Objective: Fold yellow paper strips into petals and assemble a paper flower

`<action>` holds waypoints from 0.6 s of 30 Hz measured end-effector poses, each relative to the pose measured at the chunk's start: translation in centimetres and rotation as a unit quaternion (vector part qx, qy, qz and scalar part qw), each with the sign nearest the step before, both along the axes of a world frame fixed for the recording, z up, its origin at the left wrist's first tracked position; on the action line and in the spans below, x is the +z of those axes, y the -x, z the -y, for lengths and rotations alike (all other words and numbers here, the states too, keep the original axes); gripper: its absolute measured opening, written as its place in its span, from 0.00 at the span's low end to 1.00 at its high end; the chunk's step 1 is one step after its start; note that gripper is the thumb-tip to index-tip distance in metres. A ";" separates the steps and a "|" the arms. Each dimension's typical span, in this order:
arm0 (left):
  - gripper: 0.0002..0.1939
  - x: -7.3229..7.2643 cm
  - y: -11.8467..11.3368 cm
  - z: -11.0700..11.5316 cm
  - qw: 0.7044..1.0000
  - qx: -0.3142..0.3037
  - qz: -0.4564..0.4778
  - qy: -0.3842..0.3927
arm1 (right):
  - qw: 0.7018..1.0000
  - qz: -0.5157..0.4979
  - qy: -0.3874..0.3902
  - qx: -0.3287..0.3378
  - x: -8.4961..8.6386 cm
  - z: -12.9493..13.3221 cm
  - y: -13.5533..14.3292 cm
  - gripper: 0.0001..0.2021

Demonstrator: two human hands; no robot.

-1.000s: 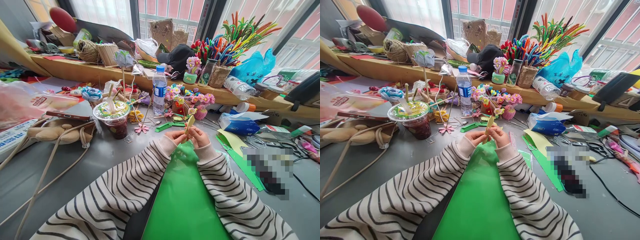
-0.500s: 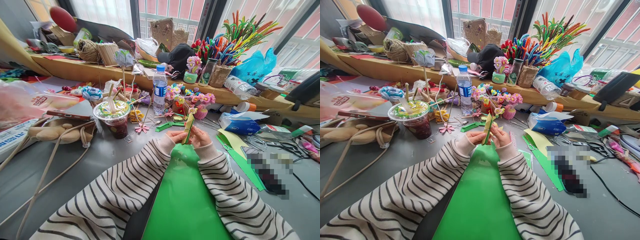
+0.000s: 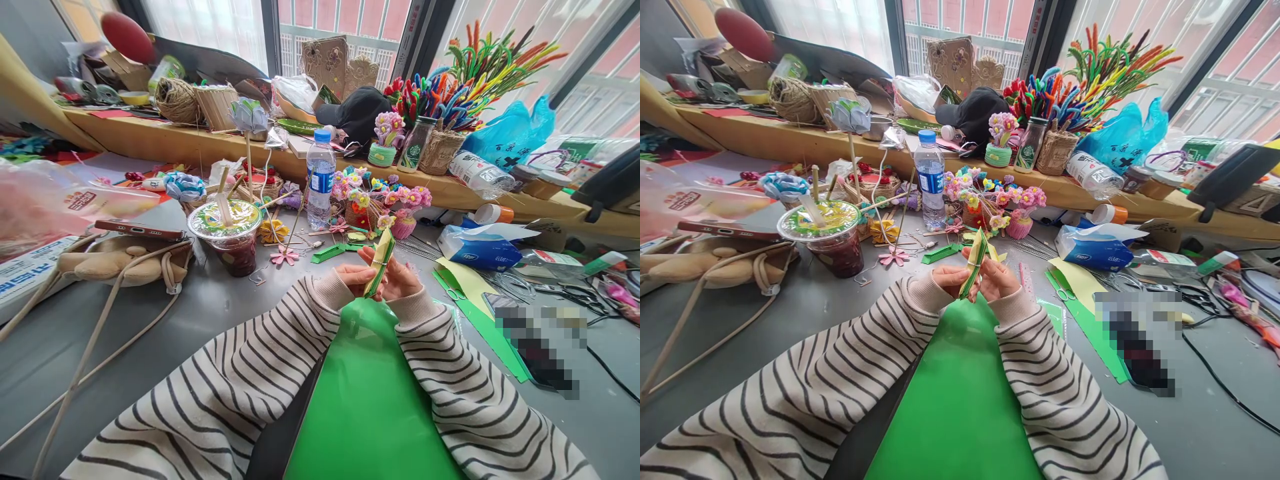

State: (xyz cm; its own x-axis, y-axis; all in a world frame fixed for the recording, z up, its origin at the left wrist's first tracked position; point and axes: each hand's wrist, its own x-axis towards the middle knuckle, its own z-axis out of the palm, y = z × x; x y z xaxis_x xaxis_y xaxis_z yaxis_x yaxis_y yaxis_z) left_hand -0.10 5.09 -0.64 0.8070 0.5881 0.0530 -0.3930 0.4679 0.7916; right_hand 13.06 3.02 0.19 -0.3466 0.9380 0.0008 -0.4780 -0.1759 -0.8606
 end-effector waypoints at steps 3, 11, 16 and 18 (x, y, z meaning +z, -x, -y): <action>0.14 0.4 0.2 0.1 0.999 -0.038 -0.009 -0.009 | 0.999 0.032 0.004 0.025 0.0 0.1 0.1 0.25; 0.12 1.1 0.2 0.5 0.996 -0.089 -0.011 -0.016 | 0.999 0.034 -0.002 0.000 0.2 -0.2 0.8 0.14; 0.12 0.9 0.1 0.5 0.993 -0.115 0.009 -0.011 | 0.999 0.014 -0.029 0.012 0.6 0.3 1.3 0.14; 0.12 0.7 0.1 0.4 0.993 -0.120 0.015 -0.007 | 0.998 0.031 -0.045 -0.017 0.8 0.4 1.5 0.14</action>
State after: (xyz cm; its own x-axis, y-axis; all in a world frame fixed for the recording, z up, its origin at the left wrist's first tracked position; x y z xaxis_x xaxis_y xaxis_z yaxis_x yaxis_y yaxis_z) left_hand -0.17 4.65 0.10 0.9213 0.3790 0.0867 -0.2960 0.5390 0.7886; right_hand 11.55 2.61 0.97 -0.3168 0.9463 0.0643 -0.4269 -0.0818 -0.9006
